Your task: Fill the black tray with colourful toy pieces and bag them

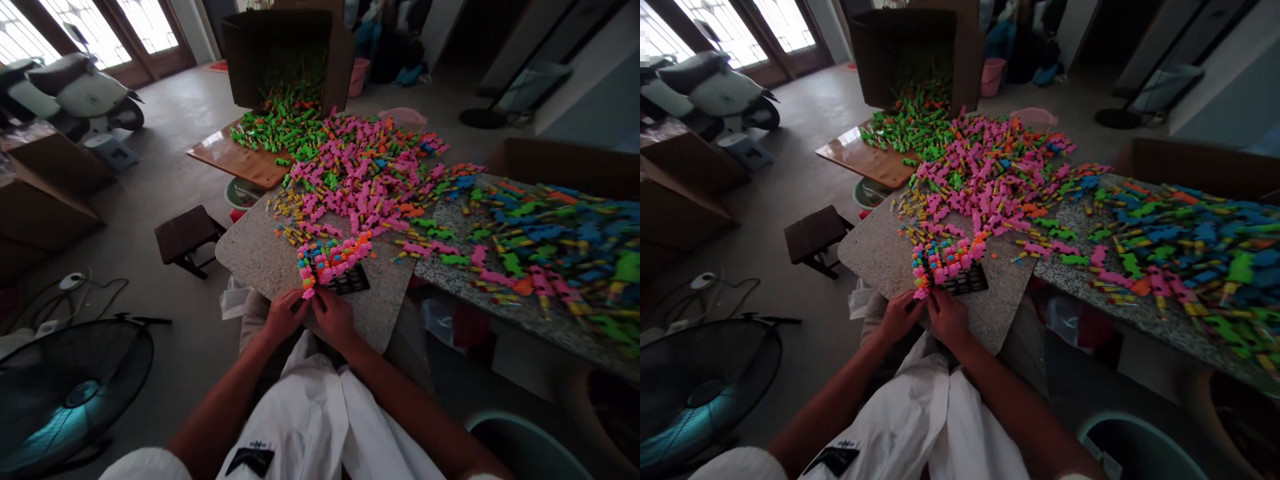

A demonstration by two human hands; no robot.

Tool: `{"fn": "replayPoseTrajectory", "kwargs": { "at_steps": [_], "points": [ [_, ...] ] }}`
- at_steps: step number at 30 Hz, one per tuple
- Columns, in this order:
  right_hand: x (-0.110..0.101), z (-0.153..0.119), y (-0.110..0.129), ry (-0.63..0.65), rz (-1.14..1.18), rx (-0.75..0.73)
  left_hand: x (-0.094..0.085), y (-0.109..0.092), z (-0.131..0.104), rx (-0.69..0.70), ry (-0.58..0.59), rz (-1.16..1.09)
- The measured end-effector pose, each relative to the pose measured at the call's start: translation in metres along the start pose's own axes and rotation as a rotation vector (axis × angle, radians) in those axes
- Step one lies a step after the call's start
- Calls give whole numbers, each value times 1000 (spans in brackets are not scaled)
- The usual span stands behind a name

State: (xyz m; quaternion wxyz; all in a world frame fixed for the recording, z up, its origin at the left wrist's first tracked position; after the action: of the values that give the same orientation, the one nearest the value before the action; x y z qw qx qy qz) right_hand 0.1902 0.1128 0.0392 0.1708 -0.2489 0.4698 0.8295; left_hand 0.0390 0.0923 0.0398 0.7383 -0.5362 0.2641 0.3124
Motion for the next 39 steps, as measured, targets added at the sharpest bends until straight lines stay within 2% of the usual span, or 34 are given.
{"fn": "replayPoseTrajectory", "kwargs": {
  "at_steps": [5,10,16,23,28,31,34,36,39],
  "points": [
    [3,2,1,31,-8,0,-8,-3,0,21,-31,-35],
    [2,4,5,27,-20,-37,-7,0,2,33,-7,6],
    [3,4,8,6,-25,-56,-7,-1,1,34,-32,47],
    [8,6,0,29,7,21,-8,5,4,-23,-60,74],
    [9,3,-1,53,33,88,-6,14,-1,-62,-36,78],
    [7,-2,1,73,37,107,-13,20,-5,-38,-85,109],
    [-5,-4,-9,91,-13,152,-21,30,0,18,-113,149],
    [-23,-2,-29,70,-64,236,-23,44,10,15,-93,159],
    [-58,4,-68,-19,-143,386,-22,68,35,-64,-42,113]
  ]
}}
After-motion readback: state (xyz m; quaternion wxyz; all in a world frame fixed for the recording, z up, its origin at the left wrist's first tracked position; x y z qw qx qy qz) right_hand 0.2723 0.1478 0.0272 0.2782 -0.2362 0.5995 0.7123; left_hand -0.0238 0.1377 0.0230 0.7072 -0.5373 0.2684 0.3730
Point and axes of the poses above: each hand's wrist, its own z-axis towards the middle knuckle, its own x-axis out of the palm, y = z × x, the point moved 10 cm from there along z, towards the middle knuckle, and after that the axes turned 8 degrees about z, right-handed, at the moved point
